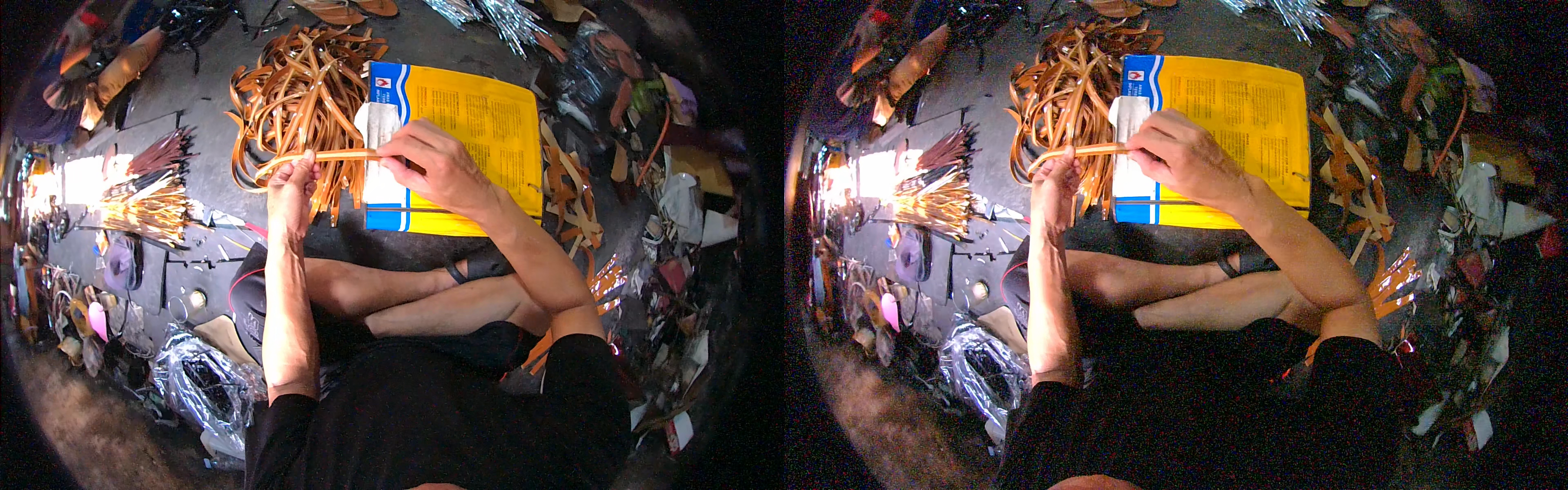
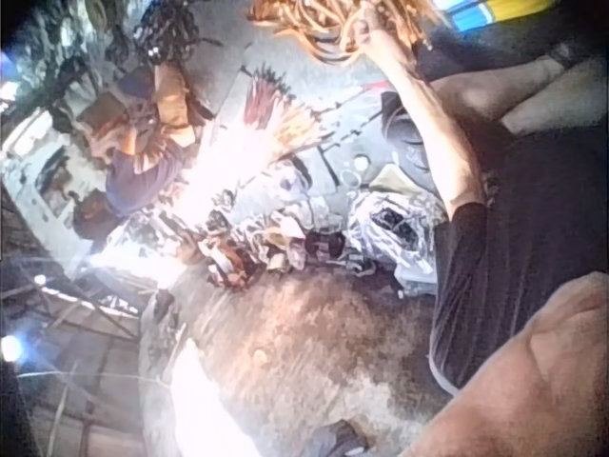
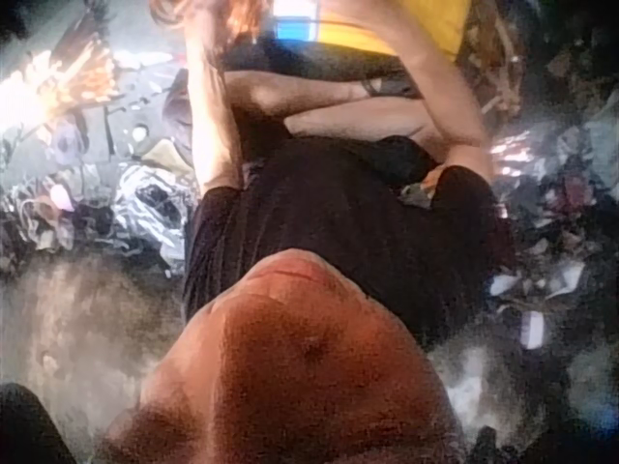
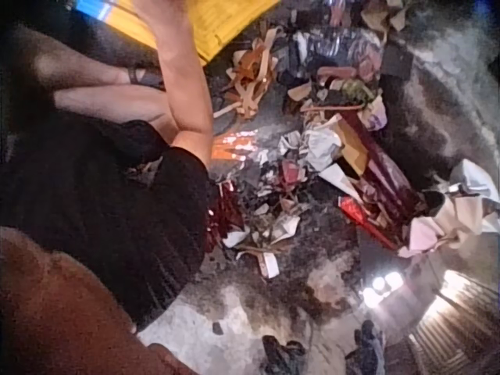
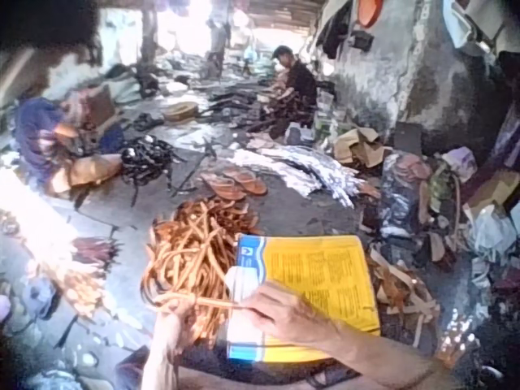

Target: The person sits on the floor and repeatedly peels thin strips from a piece of tan leather using a small blade. The person holds the leather against a yellow box and scrapes the blade along its surface to produce curled shavings, which accumulate on the floor.

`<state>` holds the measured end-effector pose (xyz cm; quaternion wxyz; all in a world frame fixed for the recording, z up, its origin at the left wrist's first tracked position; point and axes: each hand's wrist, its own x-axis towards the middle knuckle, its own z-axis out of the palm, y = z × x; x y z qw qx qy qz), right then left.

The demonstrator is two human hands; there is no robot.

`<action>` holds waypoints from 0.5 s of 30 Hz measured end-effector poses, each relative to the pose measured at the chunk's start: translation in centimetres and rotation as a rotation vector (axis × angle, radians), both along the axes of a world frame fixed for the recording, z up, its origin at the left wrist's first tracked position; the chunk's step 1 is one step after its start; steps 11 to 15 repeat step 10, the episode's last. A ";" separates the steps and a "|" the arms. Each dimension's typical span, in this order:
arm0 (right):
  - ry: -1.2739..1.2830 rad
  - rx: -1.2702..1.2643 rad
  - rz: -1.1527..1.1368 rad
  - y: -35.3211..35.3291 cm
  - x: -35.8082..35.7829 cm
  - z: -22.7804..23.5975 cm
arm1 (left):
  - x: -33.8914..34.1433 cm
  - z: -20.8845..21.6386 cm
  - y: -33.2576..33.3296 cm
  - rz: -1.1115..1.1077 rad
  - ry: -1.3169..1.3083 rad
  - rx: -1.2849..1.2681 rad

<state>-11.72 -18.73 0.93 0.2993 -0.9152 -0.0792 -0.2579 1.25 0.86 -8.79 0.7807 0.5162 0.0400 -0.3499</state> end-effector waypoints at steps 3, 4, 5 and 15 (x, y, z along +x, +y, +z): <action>-0.031 -0.044 0.028 0.2 0.8 0.2 | 0.7 0.0 0.5 0.026 -0.005 0.005; -0.025 -0.036 0.018 0.3 0.6 0.2 | 1.0 -0.1 0.6 0.033 -0.008 0.000; -0.019 -0.028 0.009 0.4 0.3 0.2 | 0.9 -0.2 0.7 0.035 0.002 -0.006; -0.003 -0.117 -0.028 0.6 0.0 0.2 | 0.7 0.8 1.3 0.100 0.060 -0.077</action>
